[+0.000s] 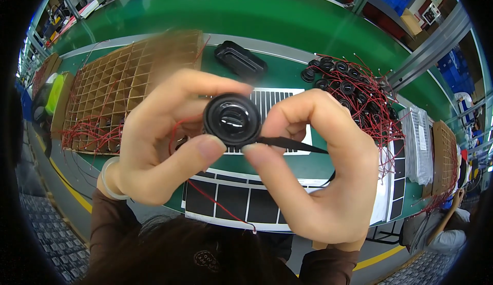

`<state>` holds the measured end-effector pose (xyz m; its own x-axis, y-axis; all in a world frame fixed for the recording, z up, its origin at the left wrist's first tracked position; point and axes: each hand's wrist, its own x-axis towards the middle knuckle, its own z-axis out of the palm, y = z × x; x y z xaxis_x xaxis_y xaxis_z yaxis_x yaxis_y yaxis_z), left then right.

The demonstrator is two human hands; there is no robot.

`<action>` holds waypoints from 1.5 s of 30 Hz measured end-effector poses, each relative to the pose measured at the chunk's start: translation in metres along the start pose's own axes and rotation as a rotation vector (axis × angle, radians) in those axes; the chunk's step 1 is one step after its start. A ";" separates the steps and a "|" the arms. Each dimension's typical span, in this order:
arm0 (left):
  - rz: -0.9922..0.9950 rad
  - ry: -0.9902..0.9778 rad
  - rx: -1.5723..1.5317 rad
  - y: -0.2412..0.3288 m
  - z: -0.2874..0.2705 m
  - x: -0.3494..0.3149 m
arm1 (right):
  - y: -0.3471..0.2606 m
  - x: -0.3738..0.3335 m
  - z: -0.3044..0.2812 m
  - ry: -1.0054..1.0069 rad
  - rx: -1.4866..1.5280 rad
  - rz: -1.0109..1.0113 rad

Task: Inspecting small speaker drivers and applying adhesive ring components at a factory assembly line.

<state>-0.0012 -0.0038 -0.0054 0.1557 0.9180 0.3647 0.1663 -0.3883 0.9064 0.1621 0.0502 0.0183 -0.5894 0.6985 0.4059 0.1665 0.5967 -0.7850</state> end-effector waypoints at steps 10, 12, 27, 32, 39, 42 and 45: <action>-0.119 -0.008 -0.175 -0.001 0.006 -0.001 | 0.001 -0.004 0.001 0.033 -0.103 -0.071; -0.137 0.014 -0.039 -0.001 0.003 -0.001 | 0.008 -0.003 0.006 0.023 -0.123 -0.120; 0.155 0.255 0.176 0.003 -0.001 -0.004 | 0.025 0.013 0.000 0.304 -0.571 -0.023; 0.125 0.274 -0.189 -0.006 0.001 0.011 | 0.012 0.013 -0.019 0.014 -0.206 -0.160; -0.020 0.114 -0.505 -0.009 0.002 0.013 | 0.001 0.001 -0.024 0.010 -0.140 -0.144; -0.063 0.144 -0.492 -0.009 0.000 0.010 | 0.004 0.002 -0.009 0.048 -0.223 -0.129; -0.065 0.156 -0.506 -0.013 -0.002 0.008 | 0.008 0.007 -0.003 0.026 -0.305 -0.232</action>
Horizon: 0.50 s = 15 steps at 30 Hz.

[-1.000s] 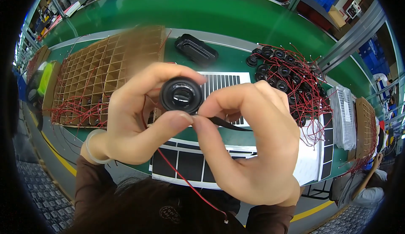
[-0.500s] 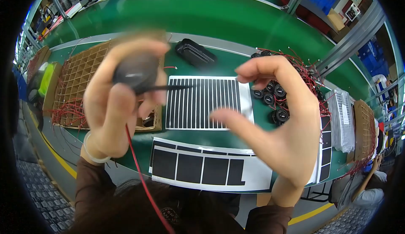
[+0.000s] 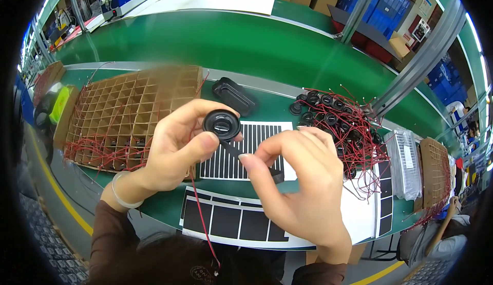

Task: Inspecting small speaker drivers and applying adhesive ring components at a factory assembly line.

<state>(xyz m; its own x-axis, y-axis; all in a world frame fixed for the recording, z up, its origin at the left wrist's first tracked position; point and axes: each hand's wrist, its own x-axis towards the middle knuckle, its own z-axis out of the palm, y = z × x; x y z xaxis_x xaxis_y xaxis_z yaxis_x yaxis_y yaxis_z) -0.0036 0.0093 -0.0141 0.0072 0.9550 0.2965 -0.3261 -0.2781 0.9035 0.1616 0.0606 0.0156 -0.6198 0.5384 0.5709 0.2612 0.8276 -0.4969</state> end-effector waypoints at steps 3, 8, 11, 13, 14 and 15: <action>0.010 0.024 0.018 -0.001 -0.001 0.002 | -0.003 -0.001 0.002 0.023 -0.033 -0.058; 0.075 0.030 0.039 -0.003 0.006 0.005 | -0.009 -0.007 -0.004 0.099 -0.068 -0.068; 0.120 0.024 0.057 -0.005 -0.001 0.003 | -0.005 -0.005 0.002 0.119 -0.004 -0.041; 0.151 0.060 0.112 -0.008 -0.001 0.004 | -0.005 -0.004 0.005 0.117 0.047 -0.026; 0.185 0.085 0.161 -0.009 0.001 0.005 | -0.007 -0.003 0.003 0.140 0.008 -0.081; 0.182 0.083 0.159 -0.009 0.000 0.006 | -0.008 -0.002 0.003 0.162 -0.031 -0.136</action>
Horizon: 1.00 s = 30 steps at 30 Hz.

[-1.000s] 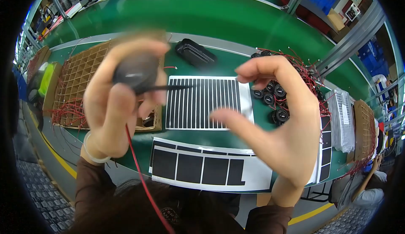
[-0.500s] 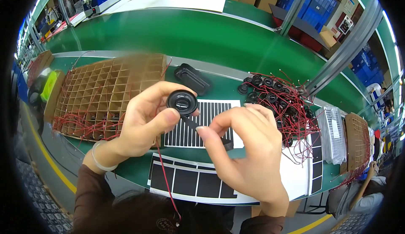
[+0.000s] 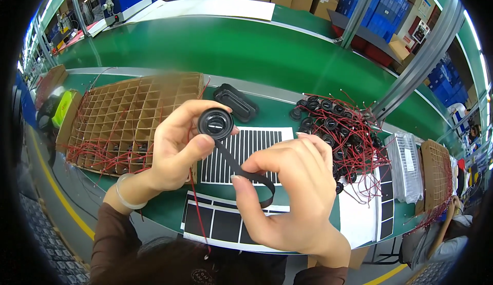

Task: Inspecting small speaker drivers and applying adhesive ring components at a factory assembly line.

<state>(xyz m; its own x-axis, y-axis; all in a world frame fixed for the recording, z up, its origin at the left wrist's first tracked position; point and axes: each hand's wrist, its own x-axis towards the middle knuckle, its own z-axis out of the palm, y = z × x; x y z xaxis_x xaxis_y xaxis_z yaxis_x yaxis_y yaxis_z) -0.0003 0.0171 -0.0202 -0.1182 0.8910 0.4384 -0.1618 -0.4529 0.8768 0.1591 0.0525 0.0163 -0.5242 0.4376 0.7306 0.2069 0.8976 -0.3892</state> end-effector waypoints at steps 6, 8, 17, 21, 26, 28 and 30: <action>0.000 -0.052 0.055 0.006 0.000 -0.002 | 0.006 -0.001 -0.004 0.038 0.019 0.031; 0.025 -0.052 0.084 0.004 0.000 -0.002 | 0.008 -0.002 -0.004 0.025 0.082 0.049; 0.106 -0.070 0.153 0.005 -0.002 -0.004 | 0.003 -0.004 -0.003 -0.041 0.102 0.066; 0.012 -0.038 0.082 0.011 0.003 -0.003 | 0.003 -0.005 -0.004 -0.032 0.017 -0.020; -0.020 -0.060 0.067 0.017 0.007 -0.006 | 0.007 -0.003 -0.006 -0.013 0.107 0.038; -0.028 -0.079 0.057 0.015 0.006 -0.007 | 0.010 -0.003 -0.005 -0.013 0.171 0.068; -0.026 -0.105 0.034 0.010 0.007 -0.006 | 0.012 -0.002 -0.005 -0.018 0.165 0.075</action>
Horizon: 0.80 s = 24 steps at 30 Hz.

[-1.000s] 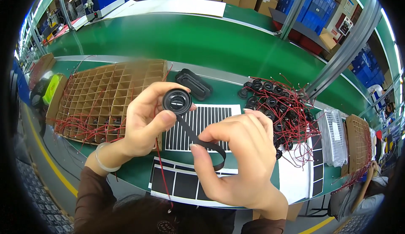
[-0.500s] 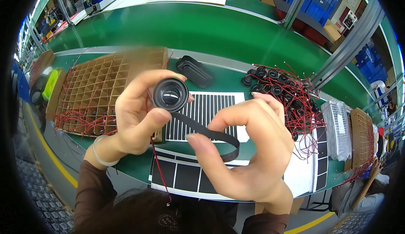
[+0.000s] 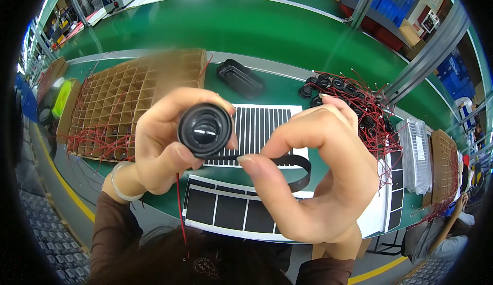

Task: Inspecting small speaker drivers and applying adhesive ring components at a factory assembly line.

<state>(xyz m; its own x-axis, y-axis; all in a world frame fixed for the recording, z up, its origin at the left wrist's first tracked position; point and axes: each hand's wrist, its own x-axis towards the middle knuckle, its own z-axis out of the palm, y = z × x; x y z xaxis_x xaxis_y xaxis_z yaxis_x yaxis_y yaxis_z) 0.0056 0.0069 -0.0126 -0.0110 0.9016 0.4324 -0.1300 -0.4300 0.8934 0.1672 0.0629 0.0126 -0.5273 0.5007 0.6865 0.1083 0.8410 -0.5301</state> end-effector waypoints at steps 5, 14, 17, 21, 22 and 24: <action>-0.040 -0.032 -0.085 0.003 0.002 -0.002 | -0.002 0.002 -0.001 0.000 0.026 -0.021; -0.120 -0.091 -0.095 0.007 0.001 -0.003 | -0.001 0.003 -0.003 -0.036 0.063 0.003; -0.231 -0.171 -0.113 0.014 -0.001 -0.001 | -0.001 0.003 -0.006 -0.084 0.072 0.016; -0.266 -0.255 -0.124 0.007 -0.005 0.002 | 0.001 0.002 -0.004 -0.113 0.143 0.047; -0.249 -0.254 -0.103 0.005 -0.005 0.003 | 0.001 0.002 -0.003 -0.103 0.178 0.080; -0.131 -0.272 -0.030 -0.002 -0.007 0.004 | 0.001 0.003 -0.003 -0.098 0.181 0.096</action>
<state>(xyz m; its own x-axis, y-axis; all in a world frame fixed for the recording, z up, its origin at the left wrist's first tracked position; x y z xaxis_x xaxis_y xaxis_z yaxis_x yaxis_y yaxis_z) -0.0007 0.0121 -0.0138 0.2732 0.9019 0.3345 -0.1421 -0.3060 0.9414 0.1680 0.0663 0.0156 -0.6020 0.5470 0.5817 0.0137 0.7354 -0.6775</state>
